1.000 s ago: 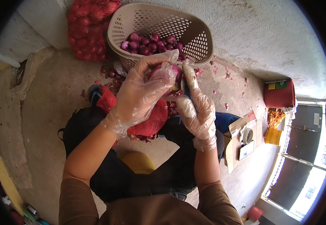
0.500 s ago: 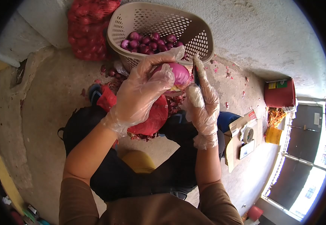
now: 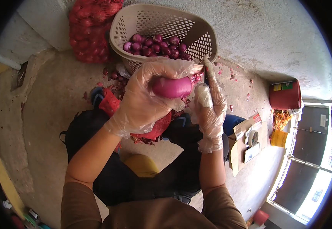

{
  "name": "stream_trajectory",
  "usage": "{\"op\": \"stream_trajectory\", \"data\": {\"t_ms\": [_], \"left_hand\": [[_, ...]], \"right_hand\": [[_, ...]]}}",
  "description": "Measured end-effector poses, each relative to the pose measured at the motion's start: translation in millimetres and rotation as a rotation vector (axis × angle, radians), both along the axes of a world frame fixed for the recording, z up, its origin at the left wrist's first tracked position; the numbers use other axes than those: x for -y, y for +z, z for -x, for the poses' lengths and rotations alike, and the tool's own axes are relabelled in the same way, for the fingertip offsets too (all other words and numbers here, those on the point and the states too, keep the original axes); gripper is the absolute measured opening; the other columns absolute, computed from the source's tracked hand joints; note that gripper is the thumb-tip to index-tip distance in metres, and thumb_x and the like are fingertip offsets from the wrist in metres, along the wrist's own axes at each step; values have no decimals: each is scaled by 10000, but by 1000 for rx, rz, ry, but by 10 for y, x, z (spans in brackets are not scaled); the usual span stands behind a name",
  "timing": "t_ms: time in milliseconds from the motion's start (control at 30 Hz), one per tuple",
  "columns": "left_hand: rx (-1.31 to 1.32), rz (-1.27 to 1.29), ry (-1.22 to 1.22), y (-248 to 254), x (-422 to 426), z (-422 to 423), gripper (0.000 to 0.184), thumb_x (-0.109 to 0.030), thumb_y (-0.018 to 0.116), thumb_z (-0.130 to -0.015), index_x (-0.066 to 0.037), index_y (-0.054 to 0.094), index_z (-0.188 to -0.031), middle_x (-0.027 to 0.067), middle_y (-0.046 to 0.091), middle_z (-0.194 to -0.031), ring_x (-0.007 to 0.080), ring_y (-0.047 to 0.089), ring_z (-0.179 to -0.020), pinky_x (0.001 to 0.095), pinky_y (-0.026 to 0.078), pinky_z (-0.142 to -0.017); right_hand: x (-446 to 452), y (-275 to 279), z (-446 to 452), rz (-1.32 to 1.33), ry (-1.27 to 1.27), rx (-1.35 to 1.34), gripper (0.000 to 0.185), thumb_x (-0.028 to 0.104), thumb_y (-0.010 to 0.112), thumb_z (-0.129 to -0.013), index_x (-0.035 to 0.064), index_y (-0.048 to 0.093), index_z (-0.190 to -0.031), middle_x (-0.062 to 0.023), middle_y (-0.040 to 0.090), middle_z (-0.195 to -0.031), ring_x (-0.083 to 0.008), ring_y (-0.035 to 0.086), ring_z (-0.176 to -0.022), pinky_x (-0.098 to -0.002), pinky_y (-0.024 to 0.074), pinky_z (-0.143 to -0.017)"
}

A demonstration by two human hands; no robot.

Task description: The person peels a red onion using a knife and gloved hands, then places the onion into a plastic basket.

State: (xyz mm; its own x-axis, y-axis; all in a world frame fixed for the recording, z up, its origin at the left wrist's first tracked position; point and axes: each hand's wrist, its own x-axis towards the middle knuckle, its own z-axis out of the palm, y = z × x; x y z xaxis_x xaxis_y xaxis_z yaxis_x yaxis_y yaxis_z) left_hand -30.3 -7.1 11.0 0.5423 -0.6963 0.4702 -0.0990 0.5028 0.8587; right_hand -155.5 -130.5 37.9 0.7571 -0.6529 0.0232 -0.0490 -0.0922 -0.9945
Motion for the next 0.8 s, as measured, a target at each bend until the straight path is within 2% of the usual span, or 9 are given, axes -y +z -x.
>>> {"op": "stream_trajectory", "data": {"t_ms": [133, 200, 300, 400, 500, 600, 667, 700, 800], "left_hand": [[87, -29, 62, -62, -30, -49, 602, 122, 732, -637, -85, 481, -1144, 111, 479, -1302, 224, 489, -1234, 387, 422, -1068], [-4, 91, 1, -60, 22, -23, 607, 117, 726, -651, -82, 479, -1170, 126, 470, -1351, 233, 474, -1265, 389, 410, -1079], [-174, 88, 67, 5, 36, 36, 569, 121, 705, -735, -52, 487, -1231, 127, 499, -1333, 215, 505, -1229, 360, 437, -1049], [-159, 9, 67, 14, 19, -14, 564, 113, 685, -771, -40, 468, -1269, 123, 474, -1365, 191, 519, -1200, 333, 462, -1020], [-442, -30, -32, 96, 9, 2, 523, 86, 652, -827, -38, 454, -1295, 117, 481, -1357, 173, 544, -1157, 303, 486, -981], [-544, -44, -48, 135, -4, 44, 472, 44, 621, -876, -31, 447, -1308, 108, 520, -1297, 161, 562, -1118, 288, 495, -968], [-641, -66, -114, 141, -24, 0, 447, 24, 576, -895, -17, 432, -1316, 111, 552, -1238, 173, 580, -1090, 326, 511, -969], [-688, -77, -148, 145, -37, -19, 435, 14, 554, -905, -10, 424, -1319, 113, 568, -1209, 179, 590, -1075, 345, 519, -970], [-702, -11, -249, 158, -62, -25, 524, -98, 500, -887, 10, 356, -1379, 201, 515, -1290, 307, 561, -1154, 564, 488, -978]], "right_hand": [[45, -61, -28, -27, -37, 76, 516, 162, 536, -976, 115, 419, -1476, 103, 454, -726, 4, 374, -589, -157, 337, -538], [36, -73, -42, 42, -67, 66, 523, 166, 539, -976, 115, 412, -1481, 107, 448, -727, 9, 370, -594, -151, 330, -538], [22, -7, -3, -19, -27, 56, 542, 168, 541, -973, 95, 391, -1489, 106, 473, -758, 13, 370, -619, -144, 335, -563], [40, -46, -2, 157, -84, 87, 573, 182, 558, -962, 72, 373, -1493, 108, 482, -759, 14, 370, -628, -141, 343, -576], [-5, 1, 37, -36, -78, 154, 618, 190, 580, -935, 39, 359, -1492, 53, 579, -868, 13, 409, -645, -144, 368, -591], [48, -59, 76, 212, -114, 71, 623, 178, 573, -923, 26, 360, -1488, -20, 639, -979, 15, 464, -653, -143, 382, -598], [78, -94, 98, 285, -109, 55, 642, 178, 568, -916, 24, 339, -1495, -55, 659, -962, 3, 493, -628, -149, 388, -581], [72, -91, 103, 213, -96, 87, 661, 182, 566, -912, 25, 316, -1504, -61, 662, -903, -8, 503, -601, -156, 390, -560], [-13, 87, 47, 36, 26, 142, 776, 377, 585, -922, 19, 245, -1519, -1, 477, -624, -27, 383, -469, -184, 302, -446]]}}
